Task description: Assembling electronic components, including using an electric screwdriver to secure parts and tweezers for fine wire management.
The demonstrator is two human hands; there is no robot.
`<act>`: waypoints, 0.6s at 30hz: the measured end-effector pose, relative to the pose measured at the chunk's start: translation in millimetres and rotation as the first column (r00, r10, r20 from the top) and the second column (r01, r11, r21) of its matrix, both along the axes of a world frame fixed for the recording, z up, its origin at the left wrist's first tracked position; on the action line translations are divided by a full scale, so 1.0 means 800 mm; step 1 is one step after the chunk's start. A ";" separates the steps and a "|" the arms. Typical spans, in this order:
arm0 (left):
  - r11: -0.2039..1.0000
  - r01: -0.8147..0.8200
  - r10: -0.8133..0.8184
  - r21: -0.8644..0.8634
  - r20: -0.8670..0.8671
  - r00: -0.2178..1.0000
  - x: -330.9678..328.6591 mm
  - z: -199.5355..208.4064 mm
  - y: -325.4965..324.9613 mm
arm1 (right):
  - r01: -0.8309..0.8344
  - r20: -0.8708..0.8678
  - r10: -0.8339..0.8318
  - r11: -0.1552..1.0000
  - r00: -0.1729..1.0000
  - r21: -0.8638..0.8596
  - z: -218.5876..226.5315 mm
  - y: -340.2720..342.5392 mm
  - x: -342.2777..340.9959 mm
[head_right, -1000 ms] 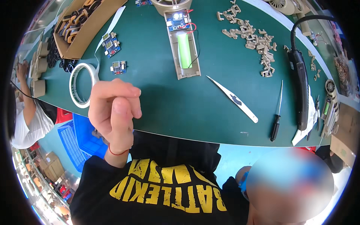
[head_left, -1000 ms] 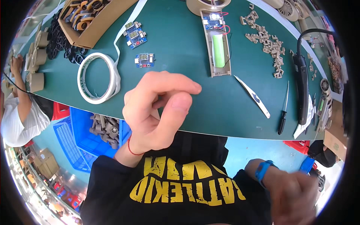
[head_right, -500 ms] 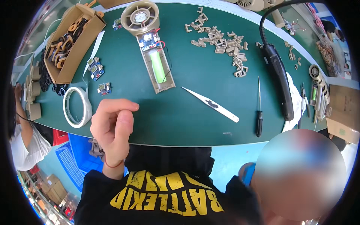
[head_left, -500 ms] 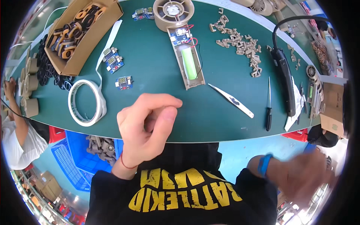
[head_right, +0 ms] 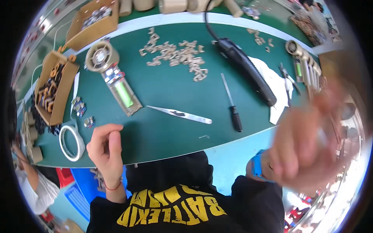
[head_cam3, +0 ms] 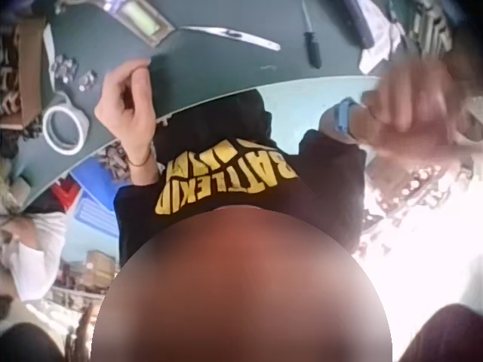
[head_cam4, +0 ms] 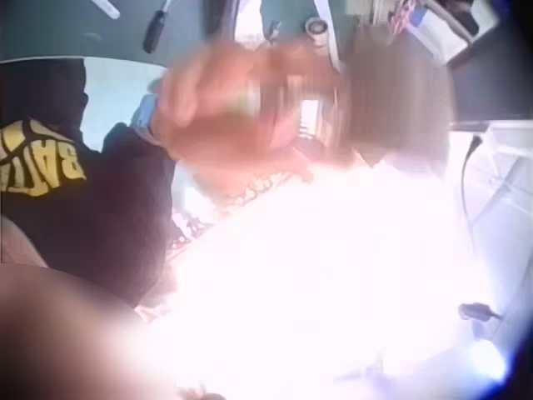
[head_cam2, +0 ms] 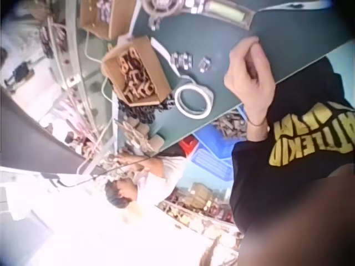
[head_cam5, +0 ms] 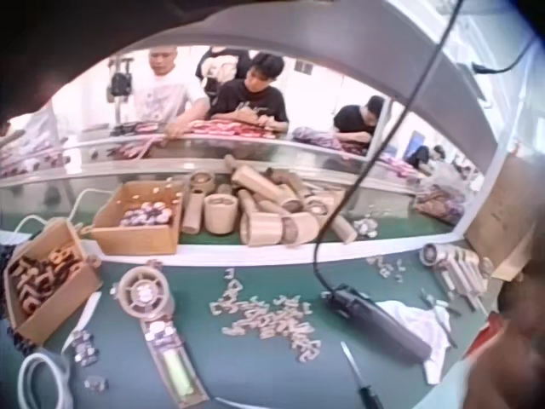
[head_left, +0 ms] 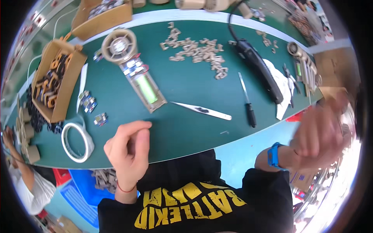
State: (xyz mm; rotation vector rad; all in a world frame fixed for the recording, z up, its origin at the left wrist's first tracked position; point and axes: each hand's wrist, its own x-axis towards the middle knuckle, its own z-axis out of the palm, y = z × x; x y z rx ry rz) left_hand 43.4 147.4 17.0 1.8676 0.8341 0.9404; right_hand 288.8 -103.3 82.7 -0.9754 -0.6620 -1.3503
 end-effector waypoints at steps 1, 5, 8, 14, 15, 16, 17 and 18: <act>1.000 0.021 -0.021 0.003 0.011 1.000 -0.003 -0.001 -0.002 | -0.071 0.060 0.077 0.992 0.995 -0.105 -0.006 -0.004 -0.008; 1.000 -0.004 0.005 0.003 -0.064 0.998 -0.006 0.004 -0.007 | -0.215 0.141 0.263 0.934 0.954 -0.284 -0.009 -0.003 -0.010; 1.000 -0.013 0.012 -0.012 -0.045 0.999 -0.002 0.002 -0.007 | -0.278 0.139 0.295 0.952 0.945 -0.132 -0.004 0.005 -0.009; 0.994 0.088 -0.084 0.061 -0.066 0.994 0.010 0.009 -0.016 | -0.441 0.145 0.420 0.881 0.896 0.169 0.010 0.019 -0.013; 0.995 0.084 -0.080 0.056 -0.071 0.994 0.009 0.009 -0.018 | -0.444 0.138 0.425 0.880 0.895 0.167 0.018 0.020 -0.013; 0.998 0.047 -0.044 0.037 -0.071 0.997 0.008 0.008 -0.019 | -0.503 0.131 0.488 0.853 0.863 0.136 0.025 0.020 -0.012; 0.999 0.025 -0.024 0.024 -0.064 0.998 0.010 0.007 -0.015 | -0.548 0.131 0.535 0.829 0.835 0.106 0.031 0.019 -0.013; 0.999 0.039 -0.038 0.027 -0.060 0.997 0.011 0.007 -0.013 | -0.592 0.130 0.580 0.803 0.804 0.076 0.036 0.019 -0.013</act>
